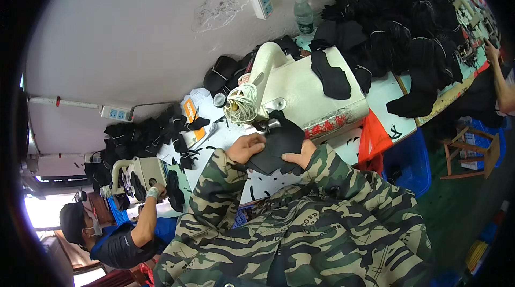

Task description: Assembling small black components using a production machine.

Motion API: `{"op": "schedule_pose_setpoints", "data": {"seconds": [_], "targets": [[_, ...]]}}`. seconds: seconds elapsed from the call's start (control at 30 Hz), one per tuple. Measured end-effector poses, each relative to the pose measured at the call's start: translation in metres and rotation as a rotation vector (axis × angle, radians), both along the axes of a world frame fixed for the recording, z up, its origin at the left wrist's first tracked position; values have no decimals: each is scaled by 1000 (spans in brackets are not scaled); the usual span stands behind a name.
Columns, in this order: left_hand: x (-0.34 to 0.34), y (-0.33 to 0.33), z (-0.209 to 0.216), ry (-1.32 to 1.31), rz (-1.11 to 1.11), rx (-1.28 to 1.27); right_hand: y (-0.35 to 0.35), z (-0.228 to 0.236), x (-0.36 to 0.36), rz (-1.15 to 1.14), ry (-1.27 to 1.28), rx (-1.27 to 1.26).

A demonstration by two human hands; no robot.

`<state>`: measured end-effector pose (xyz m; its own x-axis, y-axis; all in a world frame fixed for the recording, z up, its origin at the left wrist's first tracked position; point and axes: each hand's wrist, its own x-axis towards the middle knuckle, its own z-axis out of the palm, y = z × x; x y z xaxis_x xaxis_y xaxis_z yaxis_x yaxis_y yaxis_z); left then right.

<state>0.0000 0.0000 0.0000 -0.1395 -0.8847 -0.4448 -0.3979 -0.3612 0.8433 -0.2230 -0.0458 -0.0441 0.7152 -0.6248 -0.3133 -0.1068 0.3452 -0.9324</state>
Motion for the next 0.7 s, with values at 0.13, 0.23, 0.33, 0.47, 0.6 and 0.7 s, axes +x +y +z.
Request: {"op": "schedule_pose_setpoints", "data": {"seconds": [0.13, 0.23, 0.33, 0.47, 0.6, 0.7], "targets": [[-15, 12, -26, 178, 179, 129, -6, 1, -14, -33, -54, -110], [-23, 6, 8, 215, 256, 107, -11, 3, -10, -129, -35, -140], [-19, 14, 11, -27, 242, 34, -10, 26, -1, -123, 70, -101], [-18, 12, 7, -446, 167, -156, -10, 18, 6, -144, 193, -212], [-14, 19, -6, -77, 265, -285, -10, 14, 6, -155, 113, -172], [-18, 13, 5, -496, 214, -146, -9, 10, 8, 43, 184, -188]]}}
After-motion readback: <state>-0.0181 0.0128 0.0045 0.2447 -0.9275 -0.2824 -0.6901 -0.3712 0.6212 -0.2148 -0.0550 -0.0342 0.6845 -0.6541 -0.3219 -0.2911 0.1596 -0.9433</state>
